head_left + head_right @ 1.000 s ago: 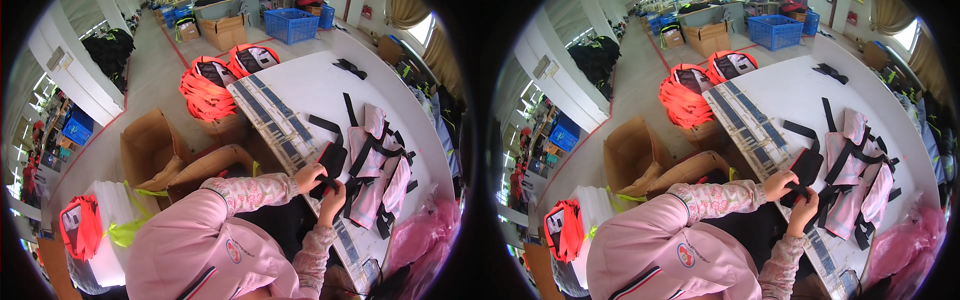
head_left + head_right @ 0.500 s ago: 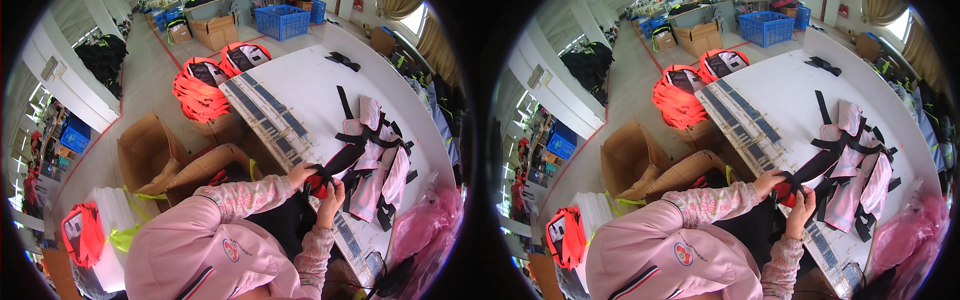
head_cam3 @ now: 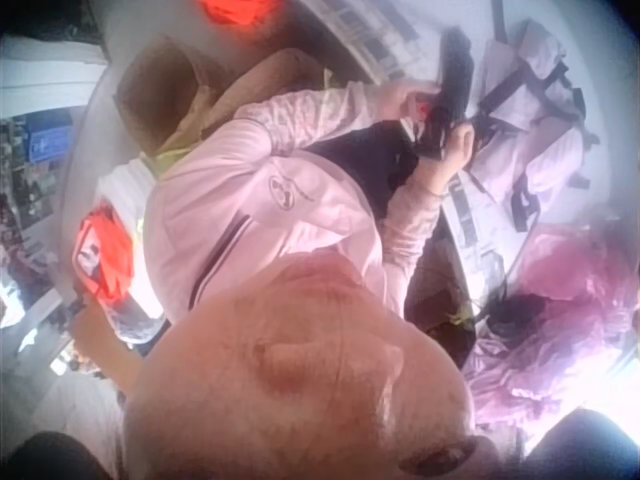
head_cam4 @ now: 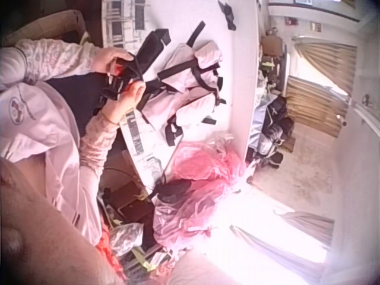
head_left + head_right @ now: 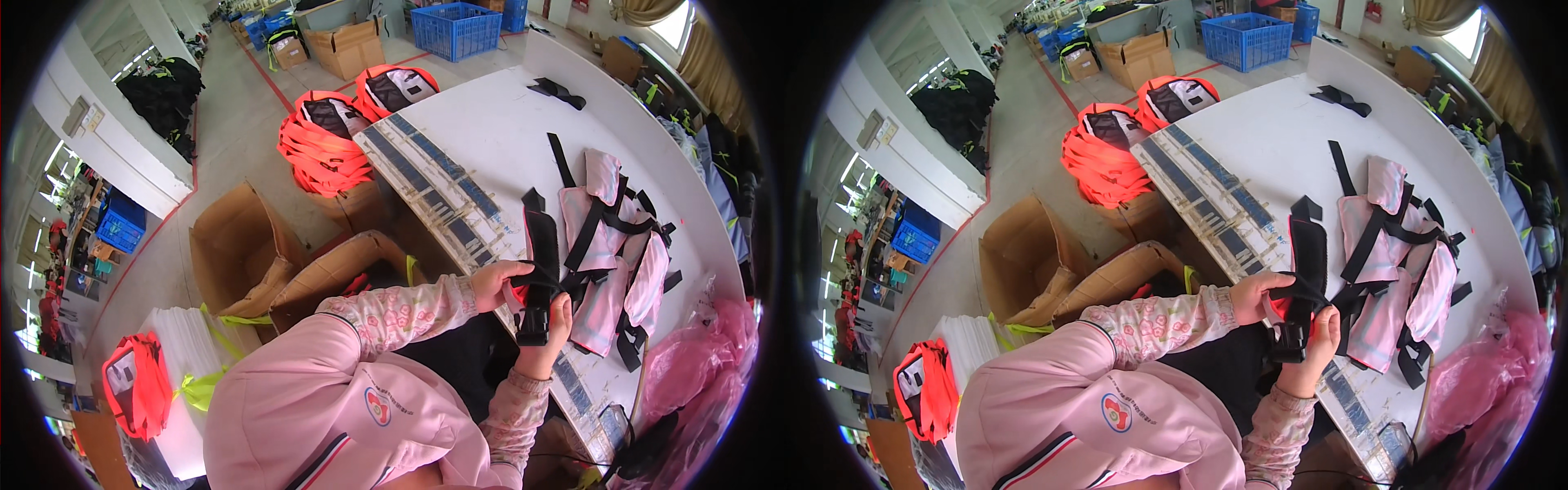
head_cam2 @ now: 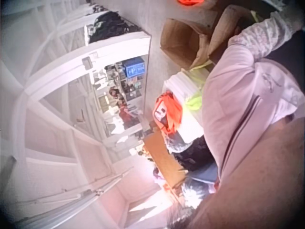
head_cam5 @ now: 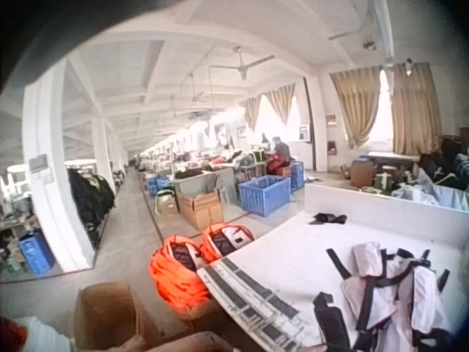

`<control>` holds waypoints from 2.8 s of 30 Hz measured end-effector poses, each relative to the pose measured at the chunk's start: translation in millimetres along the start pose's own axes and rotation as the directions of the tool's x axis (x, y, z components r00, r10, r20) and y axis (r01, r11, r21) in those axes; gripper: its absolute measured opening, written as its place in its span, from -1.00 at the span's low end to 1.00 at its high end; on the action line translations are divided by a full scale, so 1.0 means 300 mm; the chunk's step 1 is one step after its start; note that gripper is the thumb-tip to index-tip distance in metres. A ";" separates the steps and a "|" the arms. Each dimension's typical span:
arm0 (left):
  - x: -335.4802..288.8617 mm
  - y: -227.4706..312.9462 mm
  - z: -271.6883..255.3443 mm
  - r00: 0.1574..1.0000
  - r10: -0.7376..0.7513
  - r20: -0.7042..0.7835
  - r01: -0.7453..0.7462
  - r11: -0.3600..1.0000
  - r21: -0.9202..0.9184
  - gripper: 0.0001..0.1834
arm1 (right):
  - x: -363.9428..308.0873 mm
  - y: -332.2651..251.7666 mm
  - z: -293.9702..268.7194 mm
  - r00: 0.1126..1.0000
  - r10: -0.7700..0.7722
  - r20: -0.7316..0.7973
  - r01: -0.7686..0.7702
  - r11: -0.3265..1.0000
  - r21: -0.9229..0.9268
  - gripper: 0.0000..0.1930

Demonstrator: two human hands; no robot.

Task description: Assembling, folding, and preparing life vests for packaging at a factory workbench.

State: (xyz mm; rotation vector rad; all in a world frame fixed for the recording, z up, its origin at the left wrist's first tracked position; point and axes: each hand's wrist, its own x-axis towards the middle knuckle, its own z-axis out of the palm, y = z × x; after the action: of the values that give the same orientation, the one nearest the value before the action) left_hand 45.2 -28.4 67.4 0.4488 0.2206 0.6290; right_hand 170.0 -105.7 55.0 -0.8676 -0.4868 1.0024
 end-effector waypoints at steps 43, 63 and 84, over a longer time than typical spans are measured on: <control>0.035 0.007 -0.022 0.967 0.077 0.243 -0.069 0.997 -0.044 -0.74 | -0.029 -0.098 0.035 0.999 -0.035 0.003 0.032 0.936 0.351 -0.64; 0.042 -0.002 0.071 0.990 0.114 -0.087 -0.104 0.988 0.113 -0.69 | 0.006 -0.031 -0.055 0.993 0.035 -0.113 0.008 0.933 0.360 -0.75; 0.014 0.035 -0.096 0.946 0.303 0.118 -0.249 0.444 0.861 -0.56 | -0.104 0.026 0.047 0.917 0.387 -0.099 -0.388 0.921 0.009 -0.67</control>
State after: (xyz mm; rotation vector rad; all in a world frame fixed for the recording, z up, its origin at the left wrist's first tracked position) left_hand 33.3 -8.6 46.6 1.5094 0.5378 0.8316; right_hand 141.2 -125.4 57.8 -1.0431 -0.2363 1.3125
